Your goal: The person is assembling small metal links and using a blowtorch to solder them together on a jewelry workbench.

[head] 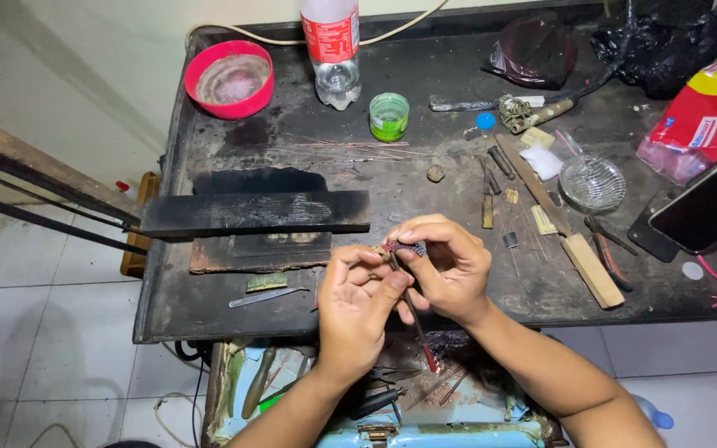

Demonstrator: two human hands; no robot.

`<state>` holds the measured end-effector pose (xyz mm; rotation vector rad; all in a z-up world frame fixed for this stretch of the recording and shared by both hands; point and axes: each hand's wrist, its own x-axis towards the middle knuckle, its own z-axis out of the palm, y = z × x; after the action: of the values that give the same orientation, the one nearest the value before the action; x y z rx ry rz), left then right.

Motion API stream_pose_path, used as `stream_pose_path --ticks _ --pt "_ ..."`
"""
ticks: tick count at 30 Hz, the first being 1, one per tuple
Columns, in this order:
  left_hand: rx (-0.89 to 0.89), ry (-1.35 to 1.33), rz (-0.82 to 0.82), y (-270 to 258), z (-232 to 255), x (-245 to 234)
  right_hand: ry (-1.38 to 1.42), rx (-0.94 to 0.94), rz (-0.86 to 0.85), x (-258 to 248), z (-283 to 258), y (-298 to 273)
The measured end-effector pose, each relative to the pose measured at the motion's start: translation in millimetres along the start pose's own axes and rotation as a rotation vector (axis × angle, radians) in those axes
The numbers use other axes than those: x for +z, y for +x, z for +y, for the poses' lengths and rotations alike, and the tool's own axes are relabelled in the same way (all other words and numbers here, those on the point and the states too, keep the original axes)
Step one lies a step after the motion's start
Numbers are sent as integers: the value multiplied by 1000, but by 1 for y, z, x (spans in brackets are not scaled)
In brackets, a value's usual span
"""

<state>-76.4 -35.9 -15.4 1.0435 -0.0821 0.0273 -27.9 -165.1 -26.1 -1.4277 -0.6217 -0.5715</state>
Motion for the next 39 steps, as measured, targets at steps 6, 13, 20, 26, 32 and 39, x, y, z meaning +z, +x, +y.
stream_pose_path --ticks 6,13,20,26,32,39 --pt "102 68 -12 -6 -4 -1 -26 -20 0 -2 1 0" --pt "173 111 -68 -8 -7 -2 -32 -71 -16 -1 1 1" --pt "148 41 -77 -11 -6 -4 -46 -53 -40 1 2 -2" --pt "144 59 -119 -12 0 -5 -82 -91 -43 1 -1 -2" --pt "155 31 -142 -12 0 -4 -80 -80 -57 -1 -1 -3" --pt "167 12 -182 -13 0 -5 -90 -94 -70 -2 -3 -2"
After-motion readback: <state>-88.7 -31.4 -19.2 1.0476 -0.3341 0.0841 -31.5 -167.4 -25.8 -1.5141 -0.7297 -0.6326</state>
